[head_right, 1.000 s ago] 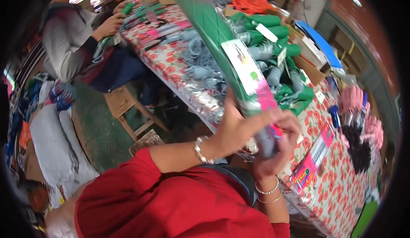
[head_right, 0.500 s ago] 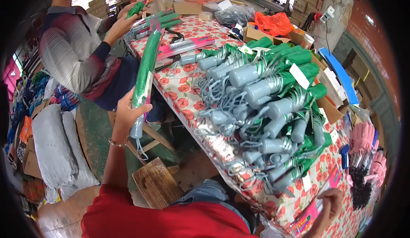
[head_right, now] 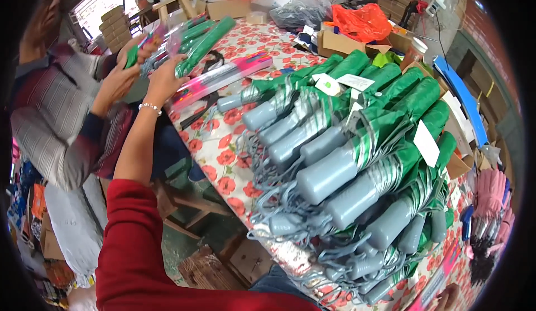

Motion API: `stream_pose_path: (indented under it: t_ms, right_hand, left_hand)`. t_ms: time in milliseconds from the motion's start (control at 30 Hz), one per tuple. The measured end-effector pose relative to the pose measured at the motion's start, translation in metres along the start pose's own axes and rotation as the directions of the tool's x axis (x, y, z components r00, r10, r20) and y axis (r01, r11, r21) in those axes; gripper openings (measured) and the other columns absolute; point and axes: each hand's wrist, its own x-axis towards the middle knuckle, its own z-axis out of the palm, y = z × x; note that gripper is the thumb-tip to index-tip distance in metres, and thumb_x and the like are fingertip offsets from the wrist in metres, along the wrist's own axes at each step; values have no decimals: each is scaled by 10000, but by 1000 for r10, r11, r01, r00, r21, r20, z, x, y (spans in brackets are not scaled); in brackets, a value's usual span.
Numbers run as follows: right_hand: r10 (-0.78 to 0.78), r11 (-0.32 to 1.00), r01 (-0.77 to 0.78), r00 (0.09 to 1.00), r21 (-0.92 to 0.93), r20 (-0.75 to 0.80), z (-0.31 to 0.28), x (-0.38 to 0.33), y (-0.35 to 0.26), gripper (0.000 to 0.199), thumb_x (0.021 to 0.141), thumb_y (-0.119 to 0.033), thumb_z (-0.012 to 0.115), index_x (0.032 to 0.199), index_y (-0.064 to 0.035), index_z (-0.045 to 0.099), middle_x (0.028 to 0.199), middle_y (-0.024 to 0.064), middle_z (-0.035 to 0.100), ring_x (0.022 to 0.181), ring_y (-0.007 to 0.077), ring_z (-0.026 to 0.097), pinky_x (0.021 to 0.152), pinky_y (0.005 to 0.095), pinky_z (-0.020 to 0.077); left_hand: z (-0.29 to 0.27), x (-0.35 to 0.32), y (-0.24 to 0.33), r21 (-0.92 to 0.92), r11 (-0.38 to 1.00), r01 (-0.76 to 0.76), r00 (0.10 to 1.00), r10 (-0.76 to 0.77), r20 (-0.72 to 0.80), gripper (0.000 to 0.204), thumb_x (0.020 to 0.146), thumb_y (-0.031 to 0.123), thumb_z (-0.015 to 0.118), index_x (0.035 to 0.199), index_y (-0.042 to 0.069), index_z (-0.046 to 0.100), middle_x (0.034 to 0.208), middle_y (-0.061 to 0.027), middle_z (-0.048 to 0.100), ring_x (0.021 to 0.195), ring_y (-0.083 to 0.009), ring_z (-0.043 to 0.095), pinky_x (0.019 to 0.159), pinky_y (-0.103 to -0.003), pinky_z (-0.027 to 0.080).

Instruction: Applying labels and protective sleeves to folded umbrellas on a production table.

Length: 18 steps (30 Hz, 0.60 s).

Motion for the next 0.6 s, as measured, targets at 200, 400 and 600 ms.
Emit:
stream_pose_path:
  t_ms: [200, 400, 600]
  right_hand:
    - [-125, 989, 131, 988, -66, 89, -40, 11, 78, 185, 833, -16, 484, 987, -23, 585, 833, 50, 558, 707, 127, 497, 635, 228, 424]
    - [-235, 951, 281, 930, -132, 283, 7, 64, 45, 216, 813, 10, 466, 999, -39, 565, 876, 27, 534, 729, 108, 459, 622, 207, 376]
    - [-395, 885, 442, 880, -146, 264, 11, 50, 11, 215, 846, -20, 485, 1040, -46, 574, 890, 19, 551, 694, 110, 462, 603, 208, 366]
  left_hand:
    - [87, 54, -12, 416, 788, 454, 887, -443, -130, 564, 770, 428, 638, 1275, 229, 483, 1119, -206, 562, 1029, -466, 491, 743, -718, 351]
    - [89, 63, 7, 65, 839, 541, 841, -539, -49, 476, 802, 351, 630, 1237, 167, 569, 1088, -156, 619, 953, -361, 546, 811, -596, 429]
    - [-76, -48, 158, -646, 762, -51, 840, -317, -441, 190, 816, 60, 553, 957, 5, 668, 878, -50, 682, 672, -134, 543, 663, -224, 441]
